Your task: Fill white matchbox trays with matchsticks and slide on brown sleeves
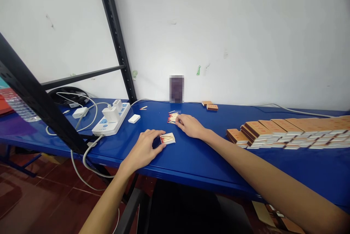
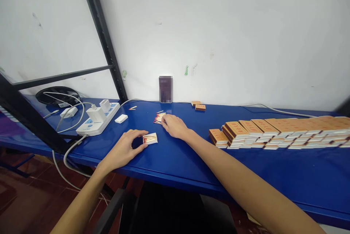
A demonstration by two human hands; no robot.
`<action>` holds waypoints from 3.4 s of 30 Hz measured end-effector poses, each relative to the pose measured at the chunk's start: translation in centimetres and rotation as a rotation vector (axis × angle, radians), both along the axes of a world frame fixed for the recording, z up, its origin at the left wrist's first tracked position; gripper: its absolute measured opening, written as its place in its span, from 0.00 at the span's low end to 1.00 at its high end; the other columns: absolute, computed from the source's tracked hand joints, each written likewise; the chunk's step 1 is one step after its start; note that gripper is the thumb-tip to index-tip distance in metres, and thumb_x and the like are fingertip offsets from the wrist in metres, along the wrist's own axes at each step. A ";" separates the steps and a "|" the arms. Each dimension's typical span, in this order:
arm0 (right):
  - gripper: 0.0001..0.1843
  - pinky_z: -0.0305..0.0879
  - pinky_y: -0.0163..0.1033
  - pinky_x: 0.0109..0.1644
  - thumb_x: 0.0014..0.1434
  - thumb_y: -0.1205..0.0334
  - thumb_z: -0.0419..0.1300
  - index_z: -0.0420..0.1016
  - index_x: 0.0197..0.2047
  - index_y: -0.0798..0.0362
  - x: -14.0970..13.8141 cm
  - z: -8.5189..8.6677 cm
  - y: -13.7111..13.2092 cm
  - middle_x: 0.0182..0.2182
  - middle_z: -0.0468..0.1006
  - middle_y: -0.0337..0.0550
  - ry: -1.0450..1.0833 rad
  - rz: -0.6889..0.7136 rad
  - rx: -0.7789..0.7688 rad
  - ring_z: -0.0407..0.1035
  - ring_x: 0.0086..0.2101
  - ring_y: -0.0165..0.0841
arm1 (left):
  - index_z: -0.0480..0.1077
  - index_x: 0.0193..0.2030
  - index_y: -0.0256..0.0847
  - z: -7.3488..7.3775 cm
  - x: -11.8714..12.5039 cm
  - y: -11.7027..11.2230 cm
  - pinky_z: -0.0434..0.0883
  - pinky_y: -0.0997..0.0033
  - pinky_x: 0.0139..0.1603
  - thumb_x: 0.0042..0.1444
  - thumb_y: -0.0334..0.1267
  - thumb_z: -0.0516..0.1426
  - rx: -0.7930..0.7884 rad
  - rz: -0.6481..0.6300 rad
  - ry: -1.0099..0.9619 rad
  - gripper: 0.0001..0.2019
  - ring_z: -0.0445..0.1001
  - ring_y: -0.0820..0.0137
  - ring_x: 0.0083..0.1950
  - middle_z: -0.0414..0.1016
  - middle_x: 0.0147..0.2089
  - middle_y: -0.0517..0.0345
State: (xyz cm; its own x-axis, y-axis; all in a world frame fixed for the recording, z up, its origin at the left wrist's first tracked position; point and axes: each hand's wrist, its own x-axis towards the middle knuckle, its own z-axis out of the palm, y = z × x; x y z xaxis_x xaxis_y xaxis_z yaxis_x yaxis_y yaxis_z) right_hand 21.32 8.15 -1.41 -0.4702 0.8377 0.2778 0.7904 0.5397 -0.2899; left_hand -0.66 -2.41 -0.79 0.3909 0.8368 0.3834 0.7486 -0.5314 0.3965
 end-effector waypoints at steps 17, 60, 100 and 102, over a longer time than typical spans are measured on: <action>0.12 0.62 0.38 0.44 0.69 0.60 0.47 0.69 0.49 0.48 0.1 0.4 -0.8 0.45 0.71 0.44 -0.071 0.370 0.036 0.68 0.44 0.35 | 0.64 0.60 0.50 -0.2 -0.2 0.0 0.63 0.58 0.58 0.61 0.42 0.57 -0.032 0.012 -0.023 0.20 0.69 0.62 0.54 0.74 0.51 0.58; 0.11 0.54 0.36 0.32 0.65 0.55 0.51 0.70 0.39 0.50 -0.7 0.3 0.2 0.38 0.78 0.44 -0.039 -0.209 0.023 0.71 0.36 0.36 | 0.71 0.53 0.46 0.3 0.0 -0.1 0.64 0.57 0.54 0.61 0.40 0.57 -0.010 -0.011 0.029 0.13 0.69 0.62 0.49 0.75 0.50 0.56; 0.08 0.53 0.36 0.33 0.67 0.60 0.49 0.68 0.40 0.51 0.4 0.2 -0.2 0.43 0.77 0.45 -0.075 -0.120 -0.018 0.71 0.39 0.36 | 0.71 0.50 0.45 0.5 0.1 -0.3 0.65 0.59 0.54 0.63 0.40 0.55 -0.039 -0.027 0.017 0.10 0.68 0.62 0.49 0.74 0.48 0.57; 0.09 0.54 0.36 0.34 0.67 0.59 0.48 0.68 0.40 0.51 0.4 0.3 -0.3 0.43 0.77 0.46 -0.085 -0.126 -0.029 0.71 0.39 0.37 | 0.70 0.51 0.45 0.4 0.1 -0.3 0.65 0.59 0.55 0.63 0.39 0.55 -0.033 -0.019 0.007 0.11 0.69 0.62 0.51 0.74 0.49 0.57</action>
State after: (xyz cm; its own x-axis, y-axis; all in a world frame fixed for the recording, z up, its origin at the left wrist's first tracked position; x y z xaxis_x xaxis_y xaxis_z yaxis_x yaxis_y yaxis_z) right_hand 21.70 7.87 -1.10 -0.3818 0.8986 0.2162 0.8736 0.4272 -0.2330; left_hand -0.54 -2.71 -0.38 0.4095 0.8412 0.3530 0.7413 -0.5324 0.4088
